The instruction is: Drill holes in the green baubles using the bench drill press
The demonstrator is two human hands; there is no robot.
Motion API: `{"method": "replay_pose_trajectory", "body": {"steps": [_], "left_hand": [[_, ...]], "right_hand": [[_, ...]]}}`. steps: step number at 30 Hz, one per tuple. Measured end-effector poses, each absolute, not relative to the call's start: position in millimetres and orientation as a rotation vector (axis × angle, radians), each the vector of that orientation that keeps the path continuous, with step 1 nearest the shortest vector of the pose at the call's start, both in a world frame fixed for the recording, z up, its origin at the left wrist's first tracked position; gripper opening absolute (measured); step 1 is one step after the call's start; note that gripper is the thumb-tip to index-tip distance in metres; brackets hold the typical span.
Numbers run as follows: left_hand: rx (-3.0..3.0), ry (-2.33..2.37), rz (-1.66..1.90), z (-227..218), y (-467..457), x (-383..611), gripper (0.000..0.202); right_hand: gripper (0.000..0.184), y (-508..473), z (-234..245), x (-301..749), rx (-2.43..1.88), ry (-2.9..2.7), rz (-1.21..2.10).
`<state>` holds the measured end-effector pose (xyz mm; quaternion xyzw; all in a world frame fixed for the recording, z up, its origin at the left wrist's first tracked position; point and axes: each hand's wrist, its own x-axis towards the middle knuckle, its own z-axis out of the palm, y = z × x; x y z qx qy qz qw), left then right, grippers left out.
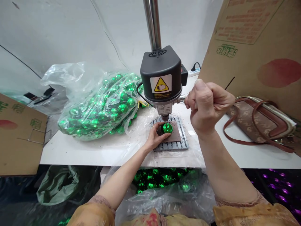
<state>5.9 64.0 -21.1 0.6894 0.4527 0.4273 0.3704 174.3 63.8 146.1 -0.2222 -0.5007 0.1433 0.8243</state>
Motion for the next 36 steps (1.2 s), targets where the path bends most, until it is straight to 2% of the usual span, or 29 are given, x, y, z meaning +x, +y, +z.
{"method": "replay_pose_trajectory", "body": {"steps": [36], "left_hand": [[1.754, 1.132, 1.101, -24.7, 62.0, 6.3, 0.058]], "right_hand": [[0.051, 67.9, 103.6, 176.7, -0.207, -1.117, 0.087]]}}
